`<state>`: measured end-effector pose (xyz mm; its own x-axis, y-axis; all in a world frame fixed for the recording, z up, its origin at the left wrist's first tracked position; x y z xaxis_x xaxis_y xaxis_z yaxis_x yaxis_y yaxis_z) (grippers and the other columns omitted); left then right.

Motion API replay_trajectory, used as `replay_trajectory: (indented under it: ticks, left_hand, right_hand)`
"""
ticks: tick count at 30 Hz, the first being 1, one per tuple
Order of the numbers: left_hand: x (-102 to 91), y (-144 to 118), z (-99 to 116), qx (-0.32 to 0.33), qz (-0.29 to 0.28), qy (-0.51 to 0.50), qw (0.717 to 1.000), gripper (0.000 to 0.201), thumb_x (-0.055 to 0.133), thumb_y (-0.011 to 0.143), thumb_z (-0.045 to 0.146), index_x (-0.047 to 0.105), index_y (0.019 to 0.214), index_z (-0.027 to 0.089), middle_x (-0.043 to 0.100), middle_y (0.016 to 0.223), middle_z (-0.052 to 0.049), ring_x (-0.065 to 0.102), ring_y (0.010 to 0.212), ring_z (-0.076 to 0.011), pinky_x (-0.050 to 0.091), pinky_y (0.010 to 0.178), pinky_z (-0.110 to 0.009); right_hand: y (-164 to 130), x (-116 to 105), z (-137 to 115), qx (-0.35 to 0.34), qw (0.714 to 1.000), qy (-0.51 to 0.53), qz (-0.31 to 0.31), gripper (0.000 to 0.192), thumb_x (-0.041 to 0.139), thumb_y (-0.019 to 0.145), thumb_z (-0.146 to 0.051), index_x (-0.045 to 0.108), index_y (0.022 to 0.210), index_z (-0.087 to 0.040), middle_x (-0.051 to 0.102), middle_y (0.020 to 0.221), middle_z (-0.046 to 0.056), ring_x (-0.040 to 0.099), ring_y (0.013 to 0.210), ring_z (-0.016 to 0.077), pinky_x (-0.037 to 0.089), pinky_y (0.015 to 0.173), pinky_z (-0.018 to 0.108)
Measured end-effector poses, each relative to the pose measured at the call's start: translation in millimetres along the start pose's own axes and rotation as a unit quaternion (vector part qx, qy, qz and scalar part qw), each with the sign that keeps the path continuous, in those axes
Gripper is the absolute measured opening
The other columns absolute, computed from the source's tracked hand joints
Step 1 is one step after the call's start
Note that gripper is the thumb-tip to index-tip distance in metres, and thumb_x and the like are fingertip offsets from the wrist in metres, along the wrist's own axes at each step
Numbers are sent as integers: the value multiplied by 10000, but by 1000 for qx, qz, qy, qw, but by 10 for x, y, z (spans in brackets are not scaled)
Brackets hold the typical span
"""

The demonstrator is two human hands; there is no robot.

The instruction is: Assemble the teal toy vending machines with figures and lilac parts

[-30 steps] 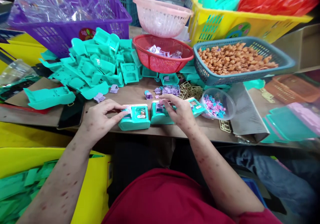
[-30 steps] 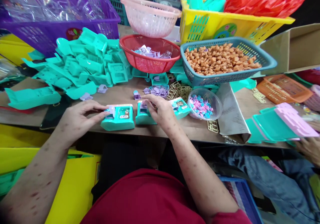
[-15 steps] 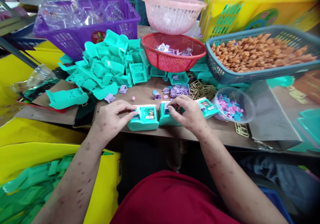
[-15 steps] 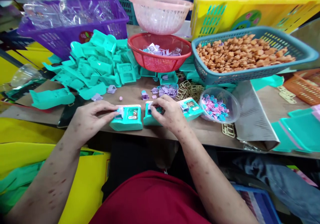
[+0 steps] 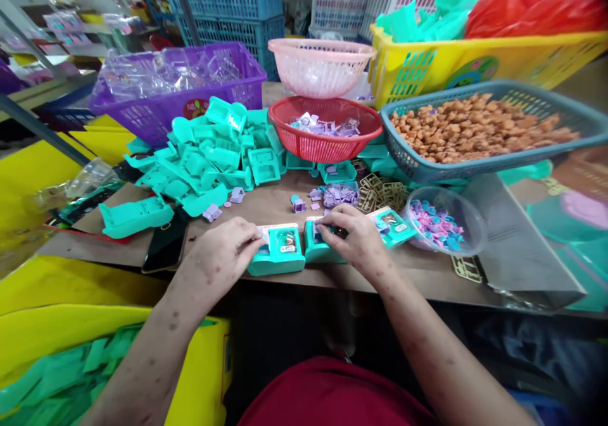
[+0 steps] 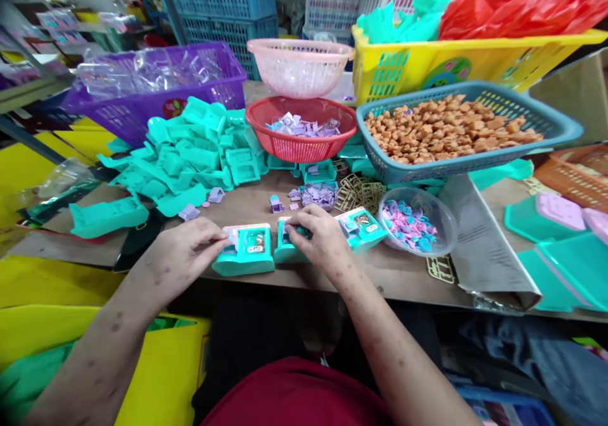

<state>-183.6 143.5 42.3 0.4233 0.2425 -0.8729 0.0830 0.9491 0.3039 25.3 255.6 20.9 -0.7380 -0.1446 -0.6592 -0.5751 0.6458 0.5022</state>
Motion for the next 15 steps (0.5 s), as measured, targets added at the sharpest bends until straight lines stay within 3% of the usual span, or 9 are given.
replay_trajectory:
  ticks: [10, 12, 15]
  left_hand:
    - [12, -81, -159, -62, 78, -25, 995, 245, 629, 1100, 511, 756, 1041, 309, 809, 1057, -7, 787, 952, -254, 543, 818, -376]
    - [8, -86, -133, -43, 89, -16, 995, 245, 622, 1104, 516, 741, 1049, 309, 813, 1050, -9, 793, 947, -262, 554, 811, -387]
    - [14, -110, -3, 48, 94, 34, 994, 250, 534, 1141, 435, 746, 1140, 302, 829, 1096, -44, 802, 1000, -300, 585, 896, -442]
  right_hand:
    - [-43, 3, 52, 31, 999, 26, 26, 85, 752, 1017, -233, 828, 990, -258, 705, 953, 38, 716, 866, 201, 609, 823, 340]
    - [-46, 7, 55, 35, 999, 28, 26, 79, 757, 1013, -227, 825, 991, -259, 712, 959, 37, 714, 866, 197, 613, 830, 333]
    - [-52, -1, 60, 36, 998, 29, 38, 75, 759, 1013, -227, 817, 980, -261, 712, 957, 35, 716, 881, 197, 614, 835, 330]
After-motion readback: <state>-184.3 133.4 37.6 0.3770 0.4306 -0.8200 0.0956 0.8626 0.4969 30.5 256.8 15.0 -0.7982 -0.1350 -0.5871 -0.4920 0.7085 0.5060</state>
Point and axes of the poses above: each hand's wrist, its own y-axis towards the middle knuckle, its own x-axis out of the palm, z = x × y, the point moved 10 cm from there along y, towards the middle knuckle
